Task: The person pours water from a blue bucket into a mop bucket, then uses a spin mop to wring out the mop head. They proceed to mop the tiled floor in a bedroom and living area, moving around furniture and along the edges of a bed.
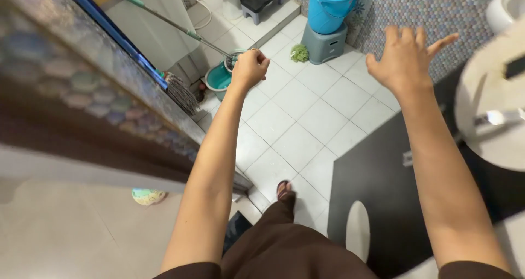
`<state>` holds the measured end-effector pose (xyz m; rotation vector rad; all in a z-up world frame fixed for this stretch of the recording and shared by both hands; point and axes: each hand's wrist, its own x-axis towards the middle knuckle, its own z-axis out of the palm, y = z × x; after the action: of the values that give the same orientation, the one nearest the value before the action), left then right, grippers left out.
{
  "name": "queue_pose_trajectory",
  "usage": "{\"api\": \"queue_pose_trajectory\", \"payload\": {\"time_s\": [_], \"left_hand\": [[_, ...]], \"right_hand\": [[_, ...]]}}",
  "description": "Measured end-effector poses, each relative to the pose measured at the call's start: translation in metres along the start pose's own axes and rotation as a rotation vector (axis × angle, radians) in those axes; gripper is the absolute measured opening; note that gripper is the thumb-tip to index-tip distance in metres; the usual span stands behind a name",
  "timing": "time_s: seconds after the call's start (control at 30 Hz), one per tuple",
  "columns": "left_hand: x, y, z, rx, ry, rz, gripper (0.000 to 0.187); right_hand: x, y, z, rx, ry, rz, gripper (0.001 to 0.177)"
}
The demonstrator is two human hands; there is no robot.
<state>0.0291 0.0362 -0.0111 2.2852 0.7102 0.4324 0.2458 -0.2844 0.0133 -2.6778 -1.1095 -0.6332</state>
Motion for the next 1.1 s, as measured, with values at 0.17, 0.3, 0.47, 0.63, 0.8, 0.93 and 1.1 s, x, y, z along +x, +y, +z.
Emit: {"api": "queue_pose_trajectory", "payload": {"time_s": [0.17,0.3,0.47,0.63,0.8,0.93,1.1], "left_hand": [[0.081,-0.025,0.004,-0.049,0.091,-0.109,0.029],[0.152,-0.049,0.0,-0.16,0.119,-0.183,0.037],[0.247,-0.074,-0.016,-0.213,0.121,-0.212,0.048],[0.317,-0.094,-0.006,-0.174,0.055,-0.232,0.066],[0.373,-0.124,0.023,-0.292,0.016,-0.214,0.066],[0.428,-0.136,0.05,-0.254,-0.044,-0.311,0.061],[0.517,-0.126,0.084,0.0,-0.128,-0.444,0.059]], "right_hand": [[0.057,-0.015,0.03,0.069,-0.239,0.011,0.066],[0.135,-0.018,0.061,0.1,-0.272,-0.053,0.068],[0.229,-0.018,0.106,0.156,-0.297,-0.07,0.068],[0.288,0.007,0.153,0.195,-0.468,0.03,0.071],[0.349,0.074,0.209,0.127,-0.604,0.174,0.077],[0.409,0.129,0.259,0.164,-0.683,0.279,0.075],[0.485,0.177,0.337,0.212,-0.687,0.285,0.071]]}}
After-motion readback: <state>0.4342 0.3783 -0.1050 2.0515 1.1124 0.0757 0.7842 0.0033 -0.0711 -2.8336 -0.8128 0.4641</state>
